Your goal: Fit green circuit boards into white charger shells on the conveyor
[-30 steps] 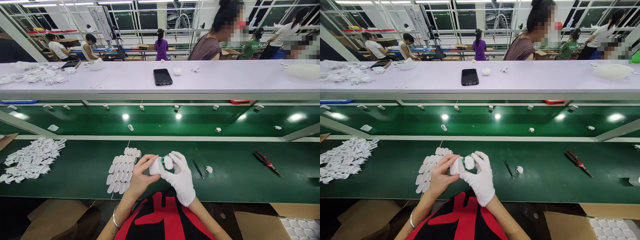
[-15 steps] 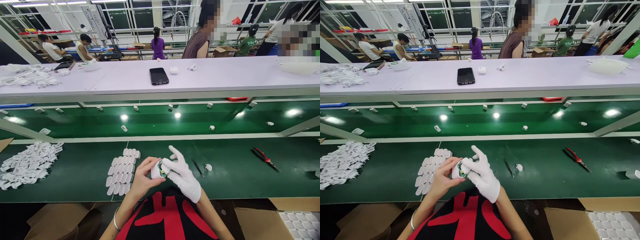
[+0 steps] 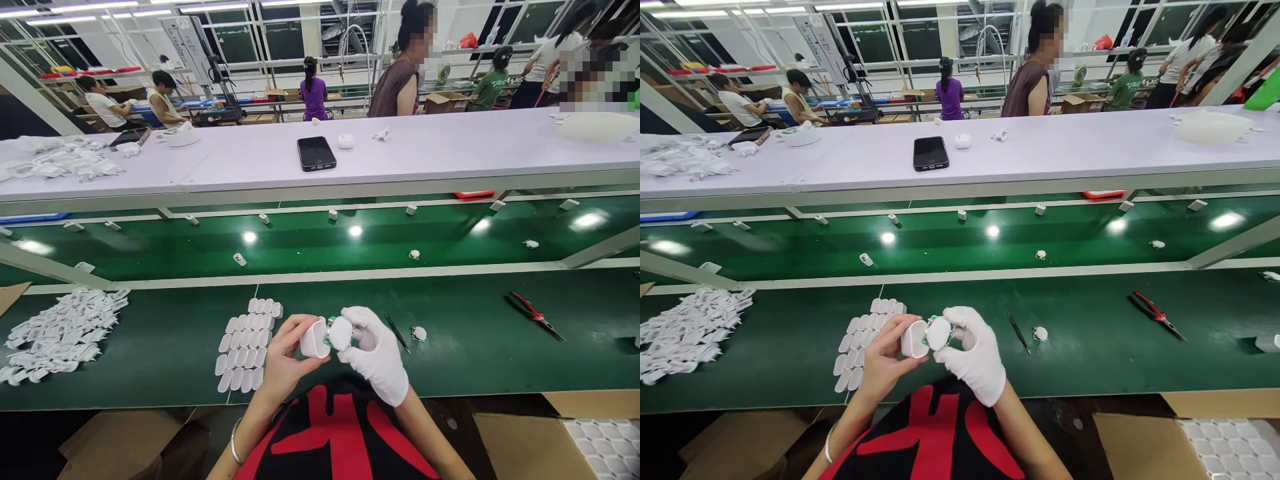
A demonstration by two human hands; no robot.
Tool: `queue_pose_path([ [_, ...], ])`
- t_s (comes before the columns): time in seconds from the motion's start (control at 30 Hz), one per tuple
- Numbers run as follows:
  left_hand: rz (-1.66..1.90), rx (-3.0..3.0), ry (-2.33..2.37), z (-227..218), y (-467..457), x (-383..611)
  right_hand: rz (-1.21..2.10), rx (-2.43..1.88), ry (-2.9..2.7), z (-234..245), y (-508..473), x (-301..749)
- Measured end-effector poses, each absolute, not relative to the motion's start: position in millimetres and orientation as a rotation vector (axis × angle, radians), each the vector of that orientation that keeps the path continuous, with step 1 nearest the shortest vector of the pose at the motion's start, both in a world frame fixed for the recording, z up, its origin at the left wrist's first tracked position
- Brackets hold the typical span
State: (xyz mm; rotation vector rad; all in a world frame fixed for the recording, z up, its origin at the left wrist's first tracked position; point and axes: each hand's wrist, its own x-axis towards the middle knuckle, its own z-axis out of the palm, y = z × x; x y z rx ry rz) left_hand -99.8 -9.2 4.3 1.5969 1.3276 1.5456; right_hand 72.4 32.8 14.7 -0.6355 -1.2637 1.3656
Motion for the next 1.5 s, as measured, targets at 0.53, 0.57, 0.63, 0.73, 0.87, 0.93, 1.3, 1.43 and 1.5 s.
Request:
queue_pose_path([
  [0.53,1.42,2.016,1.226,15.6,-9.8,-111.3,0.745,-0.57,-1.991,52.7,27.2,87.8],
  [0.57,1.418,2.018,1.229,16.1,-9.5,-110.8,0.714,-0.567,-1.996,52.7,26.8,86.5],
  [0.63,1.416,2.015,1.244,16.7,-9.3,-110.0,0.651,-0.573,-2.008,51.4,25.1,83.2],
  [0.73,1.402,2.017,1.25,16.2,-9.4,-110.8,0.58,-0.595,-2.027,50.8,21.6,80.4],
  [0.87,1.396,1.993,1.227,13.1,-9.6,-112.5,0.786,-0.662,-2.137,52.5,19.0,86.9],
  [0.93,1.418,1.984,1.243,10.7,-10.0,-110.9,1.01,-0.682,-2.049,49.8,18.1,90.3],
  [1.3,1.532,1.947,1.252,10.1,-13.0,-99.1,1.16,-0.522,-1.954,34.3,34.6,81.4],
  [1.43,1.471,1.929,1.287,14.5,-14.2,-100.5,1.15,-0.538,-1.95,38.3,39.2,85.2],
  [1.5,1.459,1.929,1.302,17.1,-15.0,-100.6,1.158,-0.567,-1.926,38.3,37.8,84.4],
])
